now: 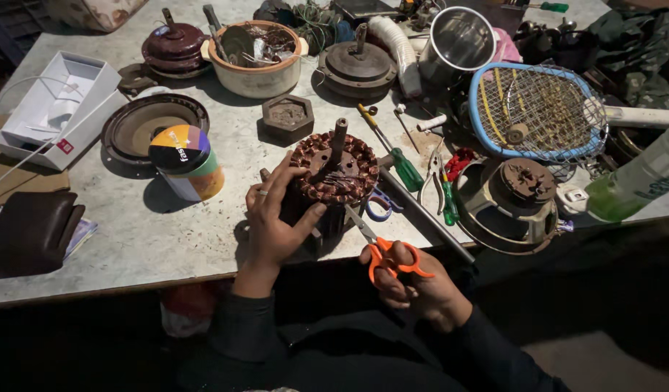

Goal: The person uses orange-handled scissors and a hammer to cut and adjust copper windings on a cylindrical electrical component. They repeatedly cut protruding wires, reposition the component, and strike it with the hammer to shape or secure the windings.

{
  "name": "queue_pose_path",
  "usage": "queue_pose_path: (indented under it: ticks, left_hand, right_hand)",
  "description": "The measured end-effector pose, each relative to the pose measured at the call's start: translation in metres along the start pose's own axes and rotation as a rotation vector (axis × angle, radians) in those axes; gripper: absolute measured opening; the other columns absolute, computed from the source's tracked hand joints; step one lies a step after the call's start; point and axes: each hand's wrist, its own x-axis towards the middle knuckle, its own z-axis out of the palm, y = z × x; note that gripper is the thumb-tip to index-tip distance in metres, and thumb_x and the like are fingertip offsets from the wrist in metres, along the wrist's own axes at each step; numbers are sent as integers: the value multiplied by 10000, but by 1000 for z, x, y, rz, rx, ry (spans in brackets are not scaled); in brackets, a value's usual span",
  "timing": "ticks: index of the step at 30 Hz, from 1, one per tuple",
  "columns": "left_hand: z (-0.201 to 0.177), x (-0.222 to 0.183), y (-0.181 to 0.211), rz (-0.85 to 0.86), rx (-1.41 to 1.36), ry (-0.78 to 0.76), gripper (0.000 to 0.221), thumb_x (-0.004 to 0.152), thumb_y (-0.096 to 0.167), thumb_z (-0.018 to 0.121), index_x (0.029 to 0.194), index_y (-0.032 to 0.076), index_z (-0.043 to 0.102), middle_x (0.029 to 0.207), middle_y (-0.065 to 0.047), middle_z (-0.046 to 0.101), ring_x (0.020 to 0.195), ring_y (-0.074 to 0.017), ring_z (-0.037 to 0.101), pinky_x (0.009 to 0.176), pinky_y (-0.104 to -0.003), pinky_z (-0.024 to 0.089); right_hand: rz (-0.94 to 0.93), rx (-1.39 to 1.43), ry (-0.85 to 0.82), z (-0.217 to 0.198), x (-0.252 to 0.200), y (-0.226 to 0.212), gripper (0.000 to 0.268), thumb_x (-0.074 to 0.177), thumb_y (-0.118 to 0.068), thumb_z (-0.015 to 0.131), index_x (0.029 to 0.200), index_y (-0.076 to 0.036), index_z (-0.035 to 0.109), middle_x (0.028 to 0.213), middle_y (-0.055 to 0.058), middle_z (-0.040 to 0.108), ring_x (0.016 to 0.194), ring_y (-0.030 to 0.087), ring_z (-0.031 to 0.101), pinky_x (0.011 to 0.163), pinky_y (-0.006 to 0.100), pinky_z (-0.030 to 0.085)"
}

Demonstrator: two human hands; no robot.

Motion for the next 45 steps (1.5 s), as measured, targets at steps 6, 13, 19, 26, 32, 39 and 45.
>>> queue_pose_path:
  ticks: [6,13,19,26,32,39,45]
  left_hand:
    - [-3,1,2,-8,-7,-30,654,808,400,860,1355,157,595,1545,-131,562,1320,-268,615,1089,-450,354]
    - [-1,0,3,-6,-20,-12,684,815,378,856,1394,142,578,1552,-123,557,1356,-260,606,1126,-457,352]
    - [-5,-9,14,17,-50,19,759,912,253,802,1544,65,427,1615,-189,464,1445,-345,529,1156,-512,394]
    - [-5,-51,62,345,-148,-4,522,858,124,833,1327,146,603,1282,-125,582,1214,-313,594,1022,-438,508]
    - [4,-54,70,512,-286,-204,411,832,32,819,1224,109,723,1231,-80,645,1102,-259,667,929,-395,568]
    - [5,-57,75,435,-343,-228,395,862,16,815,1235,92,708,1265,-86,668,1145,-272,710,947,-382,609]
    - [0,-54,86,376,-376,-219,366,834,21,789,1187,90,718,1253,-95,704,1103,-284,738,899,-376,602]
  right_hand:
    - [-60,-66,-31,-3,3,4,641,1050,-498,440,1265,96,556,588,29,472,423,77,335,423,241,300]
    - [-52,-39,-45,-4,9,15,433,1091,-303,450,1320,55,531,599,27,495,420,59,377,424,217,297]
    - [49,14,181,-19,5,13,511,928,-372,582,1368,-114,560,808,64,661,439,46,437,413,196,302]
    - [-66,79,86,-55,9,24,429,951,-339,687,1271,-89,548,858,18,629,451,1,458,388,166,352]
    - [-100,135,200,-79,23,37,311,931,-295,656,1171,-117,568,864,55,684,403,-7,459,355,151,343]
    - [-253,-185,258,-57,5,19,326,1001,-254,662,1213,-7,634,890,79,678,564,77,573,505,224,460]
    - [-846,-1249,461,22,-43,-16,285,945,-160,729,1173,2,674,1082,68,678,911,165,693,774,295,557]
